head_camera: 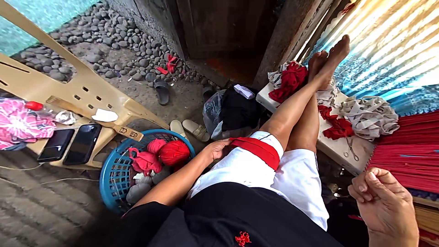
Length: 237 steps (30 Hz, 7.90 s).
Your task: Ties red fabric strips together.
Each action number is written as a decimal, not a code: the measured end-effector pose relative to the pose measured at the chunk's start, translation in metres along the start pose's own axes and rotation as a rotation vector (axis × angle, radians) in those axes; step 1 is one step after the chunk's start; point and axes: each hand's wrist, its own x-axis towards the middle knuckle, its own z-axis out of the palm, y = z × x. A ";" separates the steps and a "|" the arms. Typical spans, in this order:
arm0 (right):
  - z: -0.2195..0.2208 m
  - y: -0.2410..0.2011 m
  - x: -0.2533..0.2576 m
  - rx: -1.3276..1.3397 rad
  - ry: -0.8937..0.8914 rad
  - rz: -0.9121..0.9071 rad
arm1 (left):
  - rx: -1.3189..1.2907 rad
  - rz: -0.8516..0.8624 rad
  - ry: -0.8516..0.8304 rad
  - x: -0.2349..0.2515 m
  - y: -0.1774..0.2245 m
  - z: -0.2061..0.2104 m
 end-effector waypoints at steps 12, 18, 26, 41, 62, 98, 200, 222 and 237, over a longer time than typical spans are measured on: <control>0.009 0.016 0.000 0.006 -0.112 0.043 | 0.212 0.610 0.117 -0.023 0.057 0.038; 0.036 0.031 0.008 0.025 -0.255 0.083 | 0.379 0.674 -0.130 -0.057 0.069 0.110; 0.079 0.026 0.027 -0.163 -0.345 -0.023 | 0.640 0.667 -0.325 -0.070 0.027 0.165; 0.098 0.043 0.025 0.035 -0.192 0.234 | 0.864 0.464 -0.549 -0.062 -0.010 0.175; 0.073 0.038 0.013 0.090 -0.181 0.111 | 1.133 -0.099 0.144 -0.045 -0.002 0.007; 0.070 0.041 0.009 -0.028 -0.223 0.016 | -0.122 0.694 0.358 -0.003 0.086 0.027; 0.073 0.065 0.006 0.027 0.059 0.082 | 0.578 0.645 -0.295 -0.048 -0.045 0.205; 0.061 0.056 0.001 -0.610 0.070 -0.437 | 0.045 0.043 -0.371 -0.057 -0.035 0.204; 0.068 0.049 -0.004 -0.753 0.109 -0.565 | -0.086 -0.026 -0.508 -0.053 -0.035 0.194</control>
